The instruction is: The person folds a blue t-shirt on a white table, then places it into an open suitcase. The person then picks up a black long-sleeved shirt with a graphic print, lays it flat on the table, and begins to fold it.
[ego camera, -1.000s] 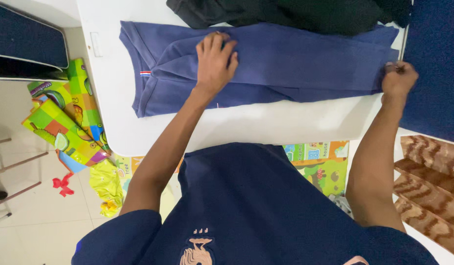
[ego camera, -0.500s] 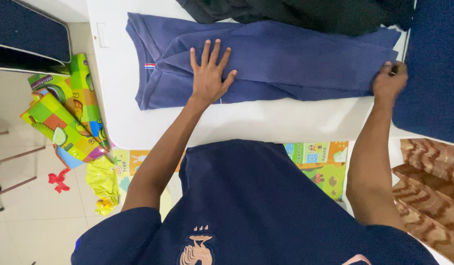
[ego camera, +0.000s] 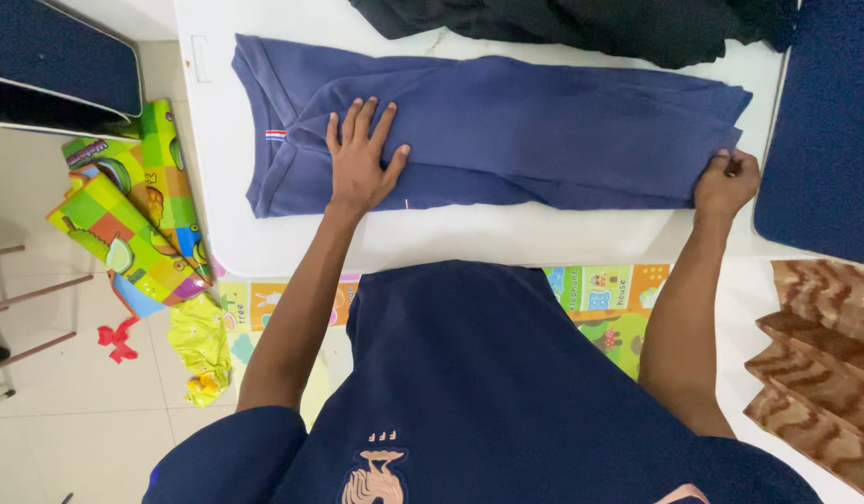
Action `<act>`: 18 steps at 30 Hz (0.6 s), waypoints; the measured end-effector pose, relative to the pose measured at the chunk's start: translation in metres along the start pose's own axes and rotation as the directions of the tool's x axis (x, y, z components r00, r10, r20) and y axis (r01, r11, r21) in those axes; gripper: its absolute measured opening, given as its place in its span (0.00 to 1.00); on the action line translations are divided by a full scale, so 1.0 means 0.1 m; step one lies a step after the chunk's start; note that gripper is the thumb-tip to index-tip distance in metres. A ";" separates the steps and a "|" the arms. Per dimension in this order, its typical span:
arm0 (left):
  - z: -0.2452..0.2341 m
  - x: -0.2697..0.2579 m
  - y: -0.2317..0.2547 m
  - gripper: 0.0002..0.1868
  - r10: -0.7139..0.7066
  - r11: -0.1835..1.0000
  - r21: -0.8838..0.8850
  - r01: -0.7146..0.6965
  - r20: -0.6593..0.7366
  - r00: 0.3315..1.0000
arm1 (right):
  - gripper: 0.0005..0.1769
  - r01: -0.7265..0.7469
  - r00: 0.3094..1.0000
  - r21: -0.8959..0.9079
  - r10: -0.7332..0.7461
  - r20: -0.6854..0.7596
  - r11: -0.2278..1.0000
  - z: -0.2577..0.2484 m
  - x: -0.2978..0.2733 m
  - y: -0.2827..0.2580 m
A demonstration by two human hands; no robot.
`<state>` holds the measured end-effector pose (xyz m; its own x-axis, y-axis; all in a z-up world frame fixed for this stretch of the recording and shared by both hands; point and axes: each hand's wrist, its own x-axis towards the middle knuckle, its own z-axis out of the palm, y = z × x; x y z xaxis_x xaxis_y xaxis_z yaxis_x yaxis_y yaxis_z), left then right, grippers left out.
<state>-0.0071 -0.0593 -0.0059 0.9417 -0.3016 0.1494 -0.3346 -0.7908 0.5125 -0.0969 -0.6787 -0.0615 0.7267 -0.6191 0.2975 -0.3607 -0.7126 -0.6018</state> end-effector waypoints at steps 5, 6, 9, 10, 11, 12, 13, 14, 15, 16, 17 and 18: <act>0.05 0.14 0.16 0.21 -0.161 0.986 0.025 0.163 -0.054 0.985 | 0.06 0.022 0.999 -0.089 -0.024 -0.023 0.996 -0.06 0.05 0.04; 0.09 0.24 0.20 0.18 -0.232 0.972 0.025 0.234 -0.043 0.972 | 0.07 0.077 0.995 -0.165 -0.088 -0.057 0.983 -0.04 0.07 0.03; 0.21 0.56 0.33 0.20 -0.112 0.993 -0.031 0.110 -0.083 0.990 | 0.08 0.289 0.931 -0.181 -0.320 -0.174 0.940 -0.06 0.10 -0.01; 0.26 0.65 0.38 0.21 -0.024 0.998 -0.067 0.018 -0.093 0.995 | 0.07 0.237 0.952 -0.079 -0.247 -0.179 0.968 -0.07 0.10 -0.04; 0.32 0.75 0.43 0.22 0.063 0.992 -0.101 -0.074 -0.105 0.992 | 0.07 0.180 0.969 0.023 -0.174 -0.176 0.983 -0.06 0.09 -0.07; 0.39 0.84 0.49 0.24 0.151 0.976 -0.137 -0.167 -0.120 0.981 | 0.06 0.121 0.981 0.122 -0.099 -0.168 0.985 -0.07 0.08 -0.09; 0.47 0.94 0.54 0.25 0.212 0.966 -0.128 -0.225 -0.111 0.971 | 0.06 0.132 0.981 0.147 -0.108 -0.161 0.980 -0.09 0.06 -0.10; 0.54 1.05 0.58 0.26 0.272 0.952 -0.118 -0.284 -0.105 0.956 | 0.06 0.145 0.981 0.173 -0.118 -0.156 0.974 -0.08 0.06 -0.11; 0.61 1.15 0.62 0.27 0.332 0.934 -0.107 -0.341 -0.099 0.938 | 0.06 0.158 0.980 0.200 -0.129 -0.151 0.967 -0.07 0.07 -0.12; 0.66 1.23 0.64 0.26 0.369 0.917 -0.141 -0.374 -0.060 0.927 | 0.06 0.129 0.985 0.223 -0.100 -0.137 0.966 -0.05 0.07 -0.12; 0.71 1.31 0.65 0.26 0.408 0.897 -0.176 -0.405 -0.022 0.913 | 0.06 0.100 0.990 0.245 -0.071 -0.123 0.964 -0.03 0.06 -0.11; 0.76 1.38 0.67 0.26 0.446 0.876 -0.212 -0.433 0.013 0.895 | 0.06 0.071 0.993 0.267 -0.043 -0.108 0.961 -0.02 0.06 -0.09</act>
<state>0.0977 -0.1946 -0.0149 0.6934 -0.6295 0.3507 -0.6931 -0.4497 0.5634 -0.0906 -0.6772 -0.0527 0.6743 -0.6196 0.4018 -0.1389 -0.6407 -0.7551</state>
